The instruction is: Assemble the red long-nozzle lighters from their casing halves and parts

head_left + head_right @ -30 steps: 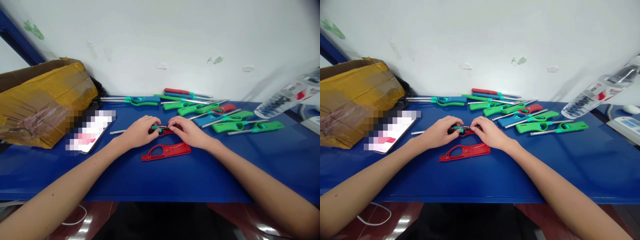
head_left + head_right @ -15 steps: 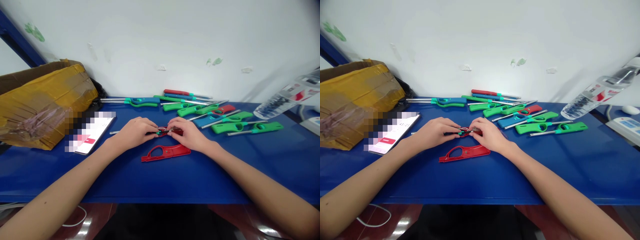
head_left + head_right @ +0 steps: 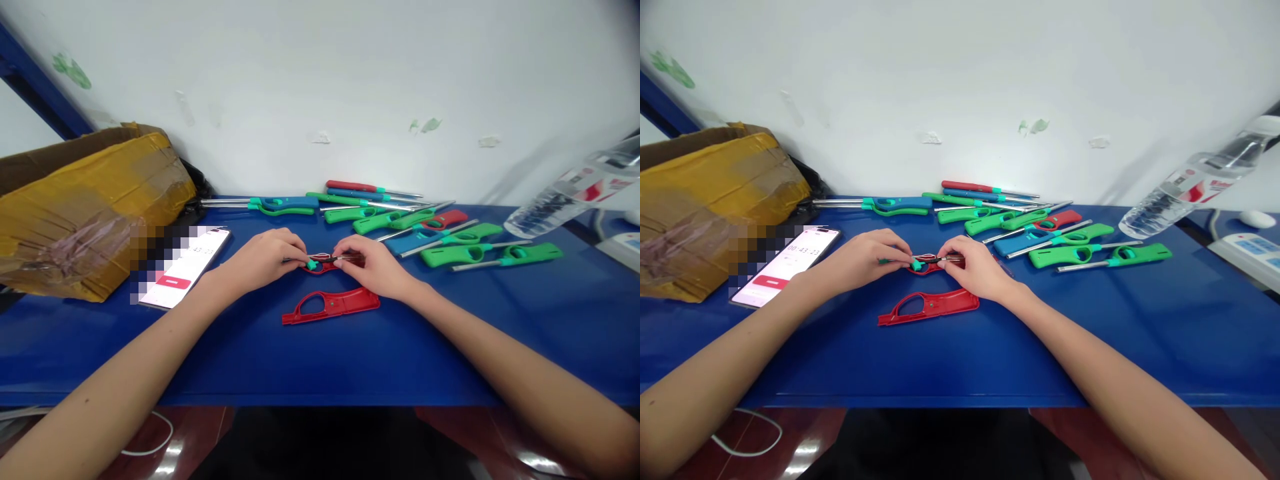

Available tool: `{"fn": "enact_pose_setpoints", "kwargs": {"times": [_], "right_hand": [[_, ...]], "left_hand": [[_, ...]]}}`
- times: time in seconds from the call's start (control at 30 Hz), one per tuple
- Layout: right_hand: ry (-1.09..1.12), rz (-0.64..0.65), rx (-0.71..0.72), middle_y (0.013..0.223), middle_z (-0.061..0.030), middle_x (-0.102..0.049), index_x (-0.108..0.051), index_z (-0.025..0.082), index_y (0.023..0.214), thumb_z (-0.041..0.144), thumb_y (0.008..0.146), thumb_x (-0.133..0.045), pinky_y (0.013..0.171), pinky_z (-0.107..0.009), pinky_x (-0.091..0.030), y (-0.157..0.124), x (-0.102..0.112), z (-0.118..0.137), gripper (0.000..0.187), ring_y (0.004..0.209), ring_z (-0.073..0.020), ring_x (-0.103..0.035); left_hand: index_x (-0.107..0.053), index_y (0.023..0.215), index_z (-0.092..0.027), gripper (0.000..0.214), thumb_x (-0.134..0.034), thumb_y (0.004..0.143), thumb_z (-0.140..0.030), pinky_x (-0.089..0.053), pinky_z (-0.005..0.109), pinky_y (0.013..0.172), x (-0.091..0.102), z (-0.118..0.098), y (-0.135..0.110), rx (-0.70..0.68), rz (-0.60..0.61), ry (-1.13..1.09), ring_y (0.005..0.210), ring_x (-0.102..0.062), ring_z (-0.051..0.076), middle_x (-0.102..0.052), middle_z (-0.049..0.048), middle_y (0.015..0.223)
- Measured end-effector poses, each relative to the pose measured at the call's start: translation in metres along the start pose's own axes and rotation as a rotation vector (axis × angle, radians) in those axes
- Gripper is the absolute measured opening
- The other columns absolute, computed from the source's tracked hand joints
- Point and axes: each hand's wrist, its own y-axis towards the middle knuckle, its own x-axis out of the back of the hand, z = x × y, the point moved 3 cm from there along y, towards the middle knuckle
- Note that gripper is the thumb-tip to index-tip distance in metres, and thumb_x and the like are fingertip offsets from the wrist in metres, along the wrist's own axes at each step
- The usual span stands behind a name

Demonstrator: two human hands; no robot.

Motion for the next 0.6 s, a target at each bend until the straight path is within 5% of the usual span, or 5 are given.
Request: {"fn": "enact_pose_setpoints", "kwargs": {"times": [0.17,0.6], "right_hand": [[-0.004,0.002,-0.006,0.098,-0.0063,-0.067,-0.065,0.021,0.093,0.022,0.087,-0.06,0.076,-0.036,-0.055,0.0,-0.001,0.001,0.008,0.083,-0.0189,-0.063],[0.037,-0.009,0.032,0.104,-0.007,-0.065,-0.068,0.022,0.095,0.025,0.088,-0.062,0.077,-0.034,-0.055,0.0,-0.001,-0.001,0.01,0.088,-0.0189,-0.064]], "left_hand": [[-0.074,0.104,-0.025,0.023,-0.054,0.094,-0.024,-0.048,0.032,0.076,0.001,-0.001,-0.001,-0.038,-0.024,0.1,0.087,-0.064,0.021,-0.073,0.005,0.093],[-0.073,0.107,-0.018,0.022,-0.056,0.094,-0.02,-0.051,0.026,0.072,-0.006,0.002,0.0,0.003,-0.199,-0.112,0.08,-0.065,0.015,-0.07,0.0058,0.097]]}}
